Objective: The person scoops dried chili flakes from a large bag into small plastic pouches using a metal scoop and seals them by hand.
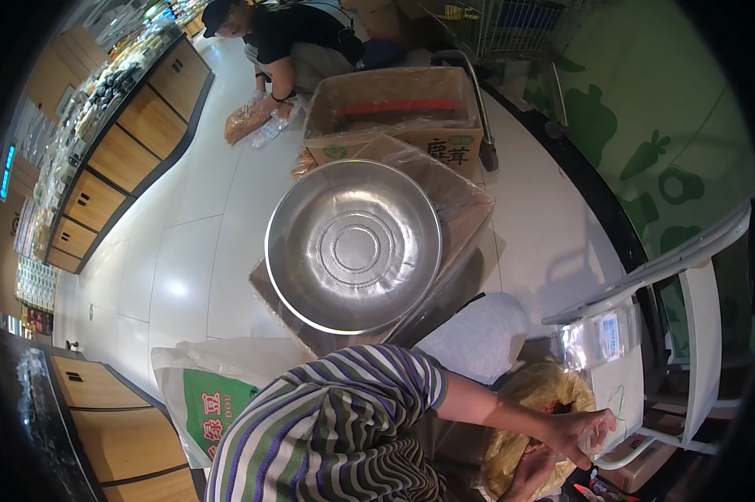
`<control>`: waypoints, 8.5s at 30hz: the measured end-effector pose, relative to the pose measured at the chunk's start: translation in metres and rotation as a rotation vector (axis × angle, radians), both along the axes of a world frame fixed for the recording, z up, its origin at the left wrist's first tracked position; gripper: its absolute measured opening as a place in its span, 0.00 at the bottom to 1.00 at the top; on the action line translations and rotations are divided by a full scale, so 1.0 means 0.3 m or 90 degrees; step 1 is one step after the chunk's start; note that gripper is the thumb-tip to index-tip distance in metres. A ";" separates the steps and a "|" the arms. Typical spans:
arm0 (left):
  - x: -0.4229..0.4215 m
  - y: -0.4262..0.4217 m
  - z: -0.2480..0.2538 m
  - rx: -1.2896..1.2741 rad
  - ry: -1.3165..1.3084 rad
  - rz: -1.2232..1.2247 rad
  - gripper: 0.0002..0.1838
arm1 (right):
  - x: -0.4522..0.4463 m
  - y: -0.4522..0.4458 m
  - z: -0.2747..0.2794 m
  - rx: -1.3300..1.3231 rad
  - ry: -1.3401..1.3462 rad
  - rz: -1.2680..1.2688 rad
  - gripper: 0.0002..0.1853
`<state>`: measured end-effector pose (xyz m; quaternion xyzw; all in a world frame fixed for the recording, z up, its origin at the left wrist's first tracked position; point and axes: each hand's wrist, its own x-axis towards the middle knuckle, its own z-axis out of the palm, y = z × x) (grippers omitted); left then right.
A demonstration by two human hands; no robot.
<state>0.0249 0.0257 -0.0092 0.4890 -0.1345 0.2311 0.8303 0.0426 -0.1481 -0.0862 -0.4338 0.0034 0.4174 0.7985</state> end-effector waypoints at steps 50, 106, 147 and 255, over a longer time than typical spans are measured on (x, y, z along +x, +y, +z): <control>-0.062 -0.009 -0.065 0.817 0.015 0.194 0.53 | 0.004 0.036 0.666 -0.360 -0.892 0.410 0.24; -0.293 0.809 0.335 0.145 0.281 0.362 0.21 | 0.347 -0.236 0.450 -0.369 -0.711 0.204 0.34; 0.074 0.157 0.064 0.972 0.097 0.018 0.45 | 0.373 -0.170 -0.402 -0.922 -0.816 0.488 0.28; 0.102 0.011 -0.048 1.026 0.138 -0.088 0.42 | 0.296 -0.341 0.465 -0.580 -1.002 0.333 0.12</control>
